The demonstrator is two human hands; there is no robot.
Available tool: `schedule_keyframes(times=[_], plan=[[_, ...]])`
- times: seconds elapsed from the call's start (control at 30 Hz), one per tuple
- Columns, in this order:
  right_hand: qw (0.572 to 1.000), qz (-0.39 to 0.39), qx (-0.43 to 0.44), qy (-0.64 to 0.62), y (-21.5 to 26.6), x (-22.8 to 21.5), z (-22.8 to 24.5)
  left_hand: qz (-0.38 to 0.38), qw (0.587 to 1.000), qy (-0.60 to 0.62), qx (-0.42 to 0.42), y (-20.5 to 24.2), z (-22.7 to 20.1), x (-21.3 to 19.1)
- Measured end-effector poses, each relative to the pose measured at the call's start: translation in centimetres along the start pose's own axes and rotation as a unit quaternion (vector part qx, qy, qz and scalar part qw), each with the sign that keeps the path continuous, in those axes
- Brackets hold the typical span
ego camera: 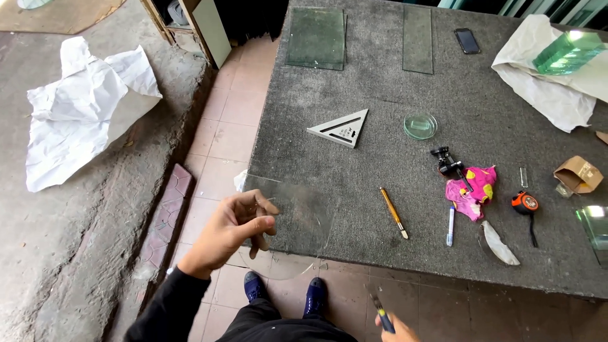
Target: The person is shaping a glass pane by scoring it with a handheld glass cutter, snapping off the excess edges using pliers, and then manually smoothing the sharp edges with a sanding stone.
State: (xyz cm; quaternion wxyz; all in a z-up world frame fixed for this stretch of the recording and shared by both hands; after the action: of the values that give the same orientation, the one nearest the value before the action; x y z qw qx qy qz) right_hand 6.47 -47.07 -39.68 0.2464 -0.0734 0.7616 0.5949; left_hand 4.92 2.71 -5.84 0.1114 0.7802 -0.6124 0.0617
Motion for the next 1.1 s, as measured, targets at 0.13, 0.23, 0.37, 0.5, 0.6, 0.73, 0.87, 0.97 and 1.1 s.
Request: schedule_keyframes(times=[0.13, 0.23, 0.37, 0.5, 0.6, 0.73, 0.87, 0.97, 1.1], plan=[[0.967, 0.035, -0.244, -0.065, 14.1, -8.0, 6.4, 0.124, 0.991, -0.018, -0.036, -1.1, -1.6, 0.7], [0.910, -0.025, -0.415, 0.008, 20.1, -10.8, 9.1, 0.217, 0.967, -0.082, -0.107, -1.7, -1.8, 0.9], [0.862, -0.017, -0.503, 0.064, 26.2, -12.7, 11.1, 0.318, 0.922, -0.154, -0.157, -2.5, -2.5, 1.4], [0.886, 0.066, -0.443, 0.123, 29.5, -13.2, 11.5, 0.363, 0.890, -0.208, -0.181, -3.0, -3.2, 2.3], [0.877, 0.063, -0.457, 0.139, 30.2, -12.6, 11.7, 0.382, 0.869, -0.246, -0.195, -3.3, -3.5, 2.9], [0.889, 0.082, -0.422, 0.155, 31.1, -12.1, 12.0, 0.410, 0.848, -0.263, -0.209, -3.7, -3.3, 3.9], [0.875, 0.043, -0.447, 0.183, 30.3, -11.3, 11.8, 0.484, 0.804, -0.272, -0.215, -4.1, -2.5, 5.1], [0.873, 0.018, -0.440, 0.212, 29.7, -10.8, 11.6, 0.519, 0.779, -0.274, -0.221, -4.8, -1.7, 5.8], [0.871, 0.004, -0.449, 0.196, 28.4, -9.7, 11.2, 0.504, 0.787, -0.241, -0.261, -6.3, -0.7, 5.5]])
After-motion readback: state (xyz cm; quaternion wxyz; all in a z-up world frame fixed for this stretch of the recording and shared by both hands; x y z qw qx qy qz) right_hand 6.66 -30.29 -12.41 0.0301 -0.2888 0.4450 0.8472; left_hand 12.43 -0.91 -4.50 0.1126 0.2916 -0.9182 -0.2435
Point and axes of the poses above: each hand's wrist, its own y-axis away from the middle knuckle, its own x-axis out of the palm, z = x × y, the point moved 7 cm from there along -y, towards the middle knuckle, and after that the axes turned 8 degrees about x, right-handed, at the moved point
